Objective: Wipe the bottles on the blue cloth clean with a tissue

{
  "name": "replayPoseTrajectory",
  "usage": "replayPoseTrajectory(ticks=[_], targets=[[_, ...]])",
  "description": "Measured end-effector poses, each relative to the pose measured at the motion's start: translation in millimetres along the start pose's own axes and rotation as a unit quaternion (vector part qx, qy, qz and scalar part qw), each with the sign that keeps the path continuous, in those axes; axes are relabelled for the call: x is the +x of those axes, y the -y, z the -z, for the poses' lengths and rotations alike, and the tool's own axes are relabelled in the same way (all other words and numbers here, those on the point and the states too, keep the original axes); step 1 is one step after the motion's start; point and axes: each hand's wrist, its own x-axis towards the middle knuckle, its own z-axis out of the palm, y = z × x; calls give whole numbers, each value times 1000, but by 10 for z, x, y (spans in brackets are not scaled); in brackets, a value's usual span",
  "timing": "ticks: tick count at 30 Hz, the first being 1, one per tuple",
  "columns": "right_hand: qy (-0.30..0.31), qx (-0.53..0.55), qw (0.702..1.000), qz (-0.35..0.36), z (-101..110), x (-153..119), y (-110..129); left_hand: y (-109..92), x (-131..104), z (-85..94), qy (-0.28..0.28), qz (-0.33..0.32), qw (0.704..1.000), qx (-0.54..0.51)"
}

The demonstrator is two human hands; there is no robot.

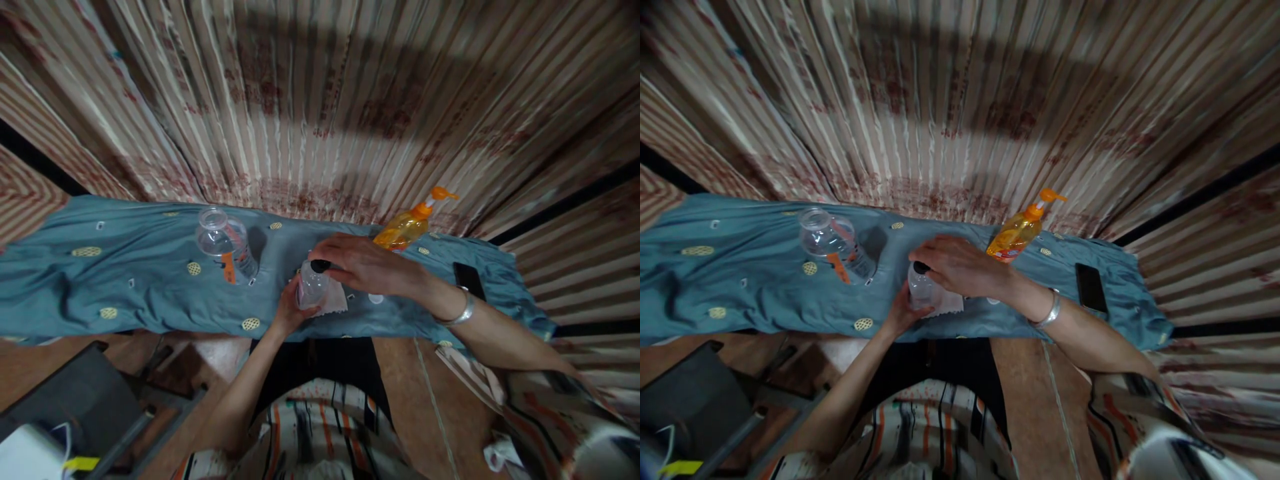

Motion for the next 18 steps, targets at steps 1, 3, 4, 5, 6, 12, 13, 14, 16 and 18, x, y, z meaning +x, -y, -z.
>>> replayPoseTrajectory(ticks=[1, 3, 4, 5, 6, 12, 13, 14, 16, 18], targets=[[20, -19, 1000, 10, 22, 38, 4, 4, 4, 1, 1, -1, 1000, 4], [54, -48, 997, 20, 44, 100, 4, 16, 13, 2, 4, -3, 1000, 12], [65, -57, 996, 20, 40, 121, -1, 22, 18, 3, 6, -4, 1000, 16], [67, -60, 996, 15, 25, 135, -9, 28, 22, 4, 6, -5, 1000, 21], [59, -56, 997, 9, 3, 141, -20, 32, 25, 5, 6, -5, 1000, 25], [-55, -2, 998, 9, -62, 126, -54, 30, 21, 9, 12, -29, 997, 64], [-48, -19, 999, 17, -40, 134, -43, 30, 18, 9, 16, -36, 997, 73], [-31, -39, 998, 27, -17, 145, -31, 31, 15, 9, 20, -43, 996, 81], [21, -81, 995, 46, 15, 169, -8, 40, 13, 12, 24, -54, 993, 99], [54, -121, 990, 54, 10, 180, 2, 58, 14, 17, 25, -61, 991, 115]])
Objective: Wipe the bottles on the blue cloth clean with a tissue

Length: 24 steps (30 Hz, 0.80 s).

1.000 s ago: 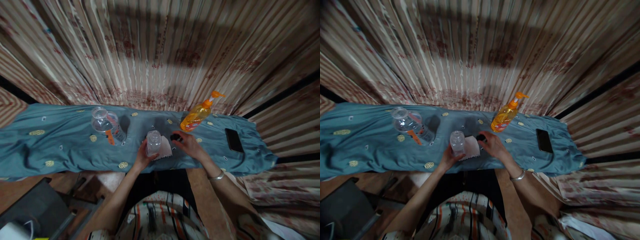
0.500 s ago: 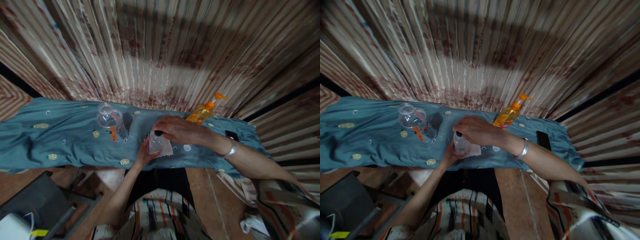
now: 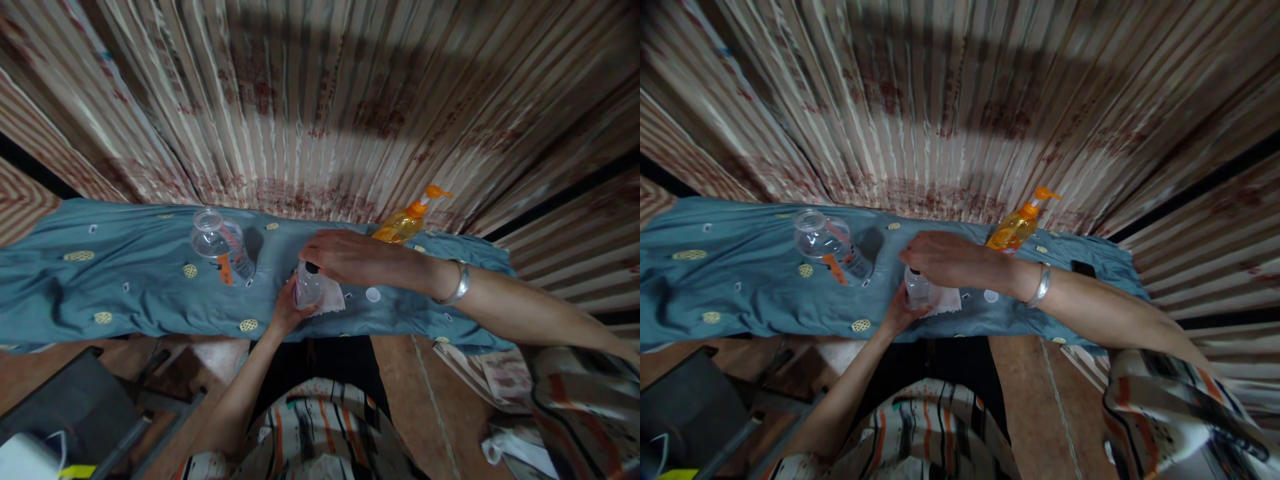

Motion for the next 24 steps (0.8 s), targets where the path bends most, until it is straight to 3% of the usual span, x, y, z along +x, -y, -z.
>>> replayPoseTrajectory(ticks=[5, 10, 16, 19, 24], targets=[[-51, -3, 998, -30, -30, -20, 27, 65, 11, 10, 3, -7, 999, 48], [6, 15, 1000, -6, -46, -24, 8, 111, 39, 25, 25, -24, 994, 102], [-69, 29, 997, -6, -186, -31, -71, 127, 36, 35, 35, -48, 988, 140], [-80, 95, 992, 7, -211, -26, -98, 131, 34, 42, 35, -56, 986, 152], [-155, 251, 954, -53, -228, -10, -103, 131, 35, 52, 41, -66, 984, 162]])
